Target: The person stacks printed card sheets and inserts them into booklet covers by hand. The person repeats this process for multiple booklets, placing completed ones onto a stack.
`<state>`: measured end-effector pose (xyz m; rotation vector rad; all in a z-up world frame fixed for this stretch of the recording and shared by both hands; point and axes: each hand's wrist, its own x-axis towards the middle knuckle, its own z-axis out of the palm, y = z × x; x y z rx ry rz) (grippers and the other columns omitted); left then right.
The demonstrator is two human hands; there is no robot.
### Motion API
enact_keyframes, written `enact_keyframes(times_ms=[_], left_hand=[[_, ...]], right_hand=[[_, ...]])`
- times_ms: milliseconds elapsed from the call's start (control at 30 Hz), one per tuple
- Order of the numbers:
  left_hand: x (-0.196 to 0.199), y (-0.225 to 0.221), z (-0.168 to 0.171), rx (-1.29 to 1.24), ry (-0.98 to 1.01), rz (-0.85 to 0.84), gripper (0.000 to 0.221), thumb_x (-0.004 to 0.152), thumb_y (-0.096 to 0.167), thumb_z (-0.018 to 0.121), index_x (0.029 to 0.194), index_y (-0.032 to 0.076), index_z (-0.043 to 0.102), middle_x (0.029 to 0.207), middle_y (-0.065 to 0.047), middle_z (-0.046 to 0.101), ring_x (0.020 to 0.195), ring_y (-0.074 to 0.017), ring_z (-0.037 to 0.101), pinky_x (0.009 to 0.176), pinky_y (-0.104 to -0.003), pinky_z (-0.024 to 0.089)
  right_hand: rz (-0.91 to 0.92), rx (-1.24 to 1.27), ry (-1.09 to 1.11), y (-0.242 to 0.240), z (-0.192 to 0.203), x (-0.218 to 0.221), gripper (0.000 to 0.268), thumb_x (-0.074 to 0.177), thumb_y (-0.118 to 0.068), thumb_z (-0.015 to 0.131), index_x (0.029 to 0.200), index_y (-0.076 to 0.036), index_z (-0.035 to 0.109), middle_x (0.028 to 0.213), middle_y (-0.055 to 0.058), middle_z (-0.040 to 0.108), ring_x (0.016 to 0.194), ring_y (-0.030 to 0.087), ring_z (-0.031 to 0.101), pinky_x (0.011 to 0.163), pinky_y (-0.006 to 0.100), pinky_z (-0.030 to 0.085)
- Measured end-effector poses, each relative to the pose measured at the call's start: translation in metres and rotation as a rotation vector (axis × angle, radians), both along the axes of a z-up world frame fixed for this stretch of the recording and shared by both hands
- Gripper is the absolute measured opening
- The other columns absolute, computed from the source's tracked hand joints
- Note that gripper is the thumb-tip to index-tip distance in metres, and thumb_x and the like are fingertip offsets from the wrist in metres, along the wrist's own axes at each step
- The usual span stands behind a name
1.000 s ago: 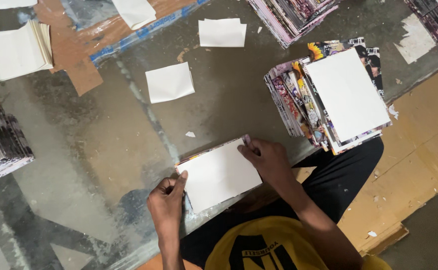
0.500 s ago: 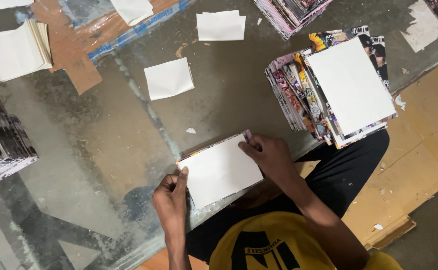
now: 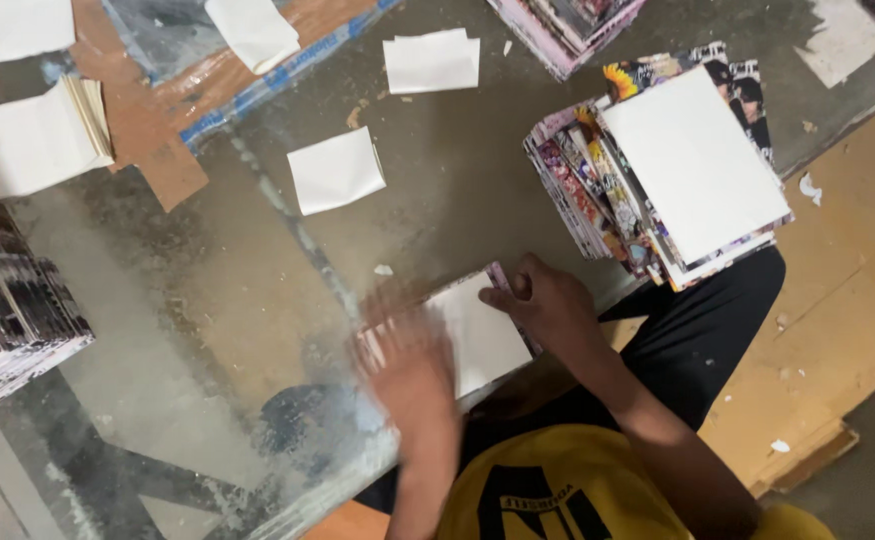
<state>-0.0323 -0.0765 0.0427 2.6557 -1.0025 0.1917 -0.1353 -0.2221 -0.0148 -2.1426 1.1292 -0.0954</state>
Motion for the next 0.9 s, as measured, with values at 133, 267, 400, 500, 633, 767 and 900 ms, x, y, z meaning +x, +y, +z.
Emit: enact_keyframes(times_ms=[133,267,400,500,633,767,900], left_hand=[[-0.007,-0.002,-0.019,-0.038,0.32,-0.411,0.066,0.096,0.033,0.058,0.154,0.006,0.039,0.16,-0.013,0.039,0.153,-0.0288,0.031,0.124,-0.053,0.02],[0.004,0.054,-0.055,0.076,0.137,-0.235,0.062,0.1,0.029,0.046,0.157,0.006,0.034,0.165,-0.013,0.033,0.153,-0.0273,0.028,0.122,-0.054,0.016],[0.002,0.071,-0.072,-0.029,0.201,-0.212,0.063,0.1,0.025,0.042,0.159,0.002,0.031,0.165,-0.017,0.03,0.154,-0.0335,0.026,0.124,-0.051,0.017],[0.001,0.071,-0.066,-0.05,0.266,-0.249,0.064,0.1,0.023,0.044,0.159,0.002,0.03,0.166,-0.019,0.029,0.155,-0.0365,0.025,0.125,-0.051,0.017],[0.0,0.077,-0.069,-0.24,0.4,-0.149,0.064,0.105,0.03,0.043,0.159,0.0,0.028,0.167,-0.025,0.026,0.157,-0.041,0.02,0.125,-0.051,0.017],[-0.006,0.106,-0.107,-0.482,0.62,-0.019,0.075,0.104,0.035,0.048,0.159,-0.005,0.016,0.168,-0.032,0.012,0.155,-0.0431,0.013,0.12,-0.052,0.016],[-0.004,0.109,-0.154,-0.506,0.414,-0.111,0.077,0.1,0.039,0.053,0.16,-0.001,0.026,0.17,-0.029,0.012,0.157,-0.0465,0.011,0.123,-0.059,0.01]], right_hand=[[0.064,-0.039,-0.048,-0.006,0.001,-0.006,0.052,0.083,-0.05,0.081,0.08,-0.006,0.053,0.062,0.01,0.056,0.057,0.028,0.058,0.057,0.041,0.046],[0.06,0.012,-0.033,-0.004,0.024,0.011,0.041,0.079,-0.041,0.081,0.084,-0.008,0.057,0.081,0.011,0.063,0.079,0.031,0.063,0.073,0.045,0.049],[0.176,-0.611,0.046,0.04,0.041,0.038,0.039,0.082,-0.026,0.074,0.116,-0.008,0.069,0.143,0.018,0.056,0.132,0.036,0.049,0.112,0.056,0.036],[0.622,-0.276,-0.285,0.07,0.03,0.03,0.068,0.092,-0.034,0.063,0.153,-0.006,0.046,0.164,0.017,0.035,0.153,0.035,0.03,0.122,0.056,0.022],[0.639,-0.395,-0.151,0.041,-0.002,-0.005,0.069,0.1,-0.04,0.055,0.157,-0.008,0.033,0.165,0.016,0.026,0.152,0.037,0.021,0.12,0.059,0.016],[0.303,-0.208,-0.257,0.035,-0.025,-0.018,0.067,0.109,-0.034,0.05,0.16,0.002,0.025,0.17,0.025,0.02,0.158,0.041,0.019,0.126,0.053,0.021],[0.328,-0.187,-0.302,0.052,-0.011,-0.017,0.072,0.104,-0.036,0.055,0.159,0.001,0.026,0.164,0.031,0.019,0.154,0.045,0.016,0.123,0.052,0.019]])
